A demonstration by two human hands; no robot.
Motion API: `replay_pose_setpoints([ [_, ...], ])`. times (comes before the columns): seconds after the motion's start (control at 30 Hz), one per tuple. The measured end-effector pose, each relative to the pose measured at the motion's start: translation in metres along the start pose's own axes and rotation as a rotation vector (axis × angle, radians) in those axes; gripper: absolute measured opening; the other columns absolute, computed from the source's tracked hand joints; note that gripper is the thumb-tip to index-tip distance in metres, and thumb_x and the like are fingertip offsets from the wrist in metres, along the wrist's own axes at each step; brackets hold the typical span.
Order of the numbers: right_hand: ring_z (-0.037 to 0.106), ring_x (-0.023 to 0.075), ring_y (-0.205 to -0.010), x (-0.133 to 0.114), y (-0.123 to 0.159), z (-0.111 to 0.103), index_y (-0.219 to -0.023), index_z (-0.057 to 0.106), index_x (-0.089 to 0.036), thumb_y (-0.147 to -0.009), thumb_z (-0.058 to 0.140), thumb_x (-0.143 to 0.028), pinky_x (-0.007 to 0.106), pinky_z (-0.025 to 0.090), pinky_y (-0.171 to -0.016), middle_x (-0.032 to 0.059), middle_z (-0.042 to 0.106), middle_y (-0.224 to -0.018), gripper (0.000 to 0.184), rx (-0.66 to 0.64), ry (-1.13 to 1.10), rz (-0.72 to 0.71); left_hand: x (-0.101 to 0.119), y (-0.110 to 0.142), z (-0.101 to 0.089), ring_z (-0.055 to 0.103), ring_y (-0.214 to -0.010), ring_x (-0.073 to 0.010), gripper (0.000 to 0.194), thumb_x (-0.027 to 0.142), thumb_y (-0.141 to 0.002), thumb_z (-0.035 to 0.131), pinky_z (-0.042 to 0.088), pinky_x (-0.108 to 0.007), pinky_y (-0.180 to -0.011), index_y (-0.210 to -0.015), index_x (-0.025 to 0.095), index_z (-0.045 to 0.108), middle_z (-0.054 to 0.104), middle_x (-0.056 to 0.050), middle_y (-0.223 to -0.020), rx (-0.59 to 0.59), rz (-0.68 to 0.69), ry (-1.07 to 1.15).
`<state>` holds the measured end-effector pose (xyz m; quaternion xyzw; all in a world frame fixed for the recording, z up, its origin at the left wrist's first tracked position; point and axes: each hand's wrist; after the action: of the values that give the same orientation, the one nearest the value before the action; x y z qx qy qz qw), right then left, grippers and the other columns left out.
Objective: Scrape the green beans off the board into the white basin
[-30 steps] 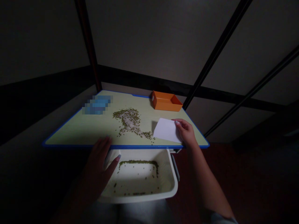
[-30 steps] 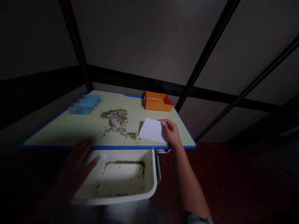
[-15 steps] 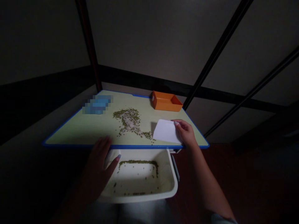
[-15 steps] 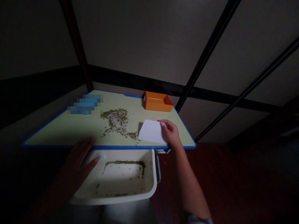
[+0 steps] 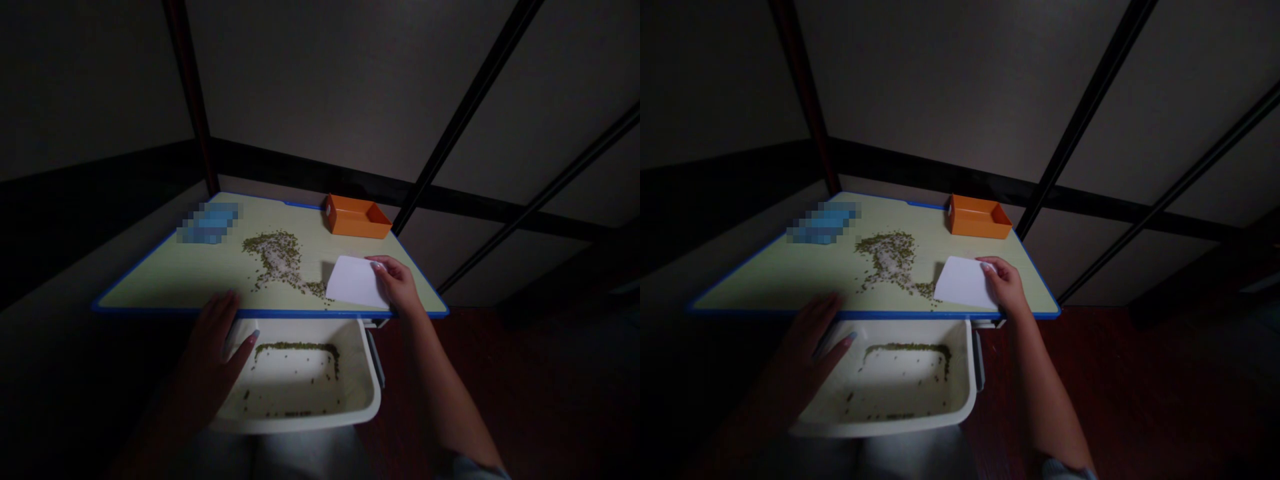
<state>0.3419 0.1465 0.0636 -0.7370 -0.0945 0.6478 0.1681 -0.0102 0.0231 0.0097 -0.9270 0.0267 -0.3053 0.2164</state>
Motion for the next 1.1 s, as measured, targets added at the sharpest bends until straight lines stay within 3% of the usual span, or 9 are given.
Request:
replay_pose_setpoints([
  [0.27,0.062,0.0195,-0.071,-0.0014,0.0007,-0.0001,-0.085,0.076,-0.023,-0.067,0.078,-0.055,0.031,0.046,-0.063,0.0057,0.076,-0.087,0.036,-0.009,-0.012,0.012,-0.0007,-0.0009,0.0021,0.032,-0.150,-0.0297,0.069,0.058,-0.089,0.041,0.031,-0.052,-0.122,-0.146,0.020,0.040,0.044,-0.012,-0.157,0.009,0.004,-0.004],
  [0.7,0.067,0.0224,-0.086,-0.0033,0.0022,0.0004,-0.090,0.077,-0.025,-0.072,0.078,-0.047,0.035,0.050,-0.076,0.0056,0.077,-0.100,0.029,-0.072,-0.005,0.019,-0.0028,0.0002,0.0030,0.032,-0.150,-0.0284,0.066,0.055,-0.090,0.042,0.030,-0.052,-0.123,-0.147,0.022,0.039,0.044,-0.009,-0.157,0.026,0.030,-0.026],
  [1.1,0.064,0.0207,-0.077,-0.0029,0.0021,0.0010,-0.090,0.075,-0.022,-0.072,0.076,-0.049,0.031,0.049,-0.065,0.0066,0.077,-0.095,0.033,-0.016,0.034,0.026,0.0013,-0.0003,0.0004,0.031,-0.150,-0.0314,0.067,0.055,-0.089,0.044,0.029,-0.055,-0.123,-0.147,0.023,0.039,0.043,-0.011,-0.158,0.000,-0.008,0.022],
])
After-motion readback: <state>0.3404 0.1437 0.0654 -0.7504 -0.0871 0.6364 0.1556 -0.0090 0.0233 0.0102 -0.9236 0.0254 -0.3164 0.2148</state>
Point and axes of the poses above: each hand's wrist, its own y-axis away from the middle knuckle, its own z-axis out of the palm, x = y × z
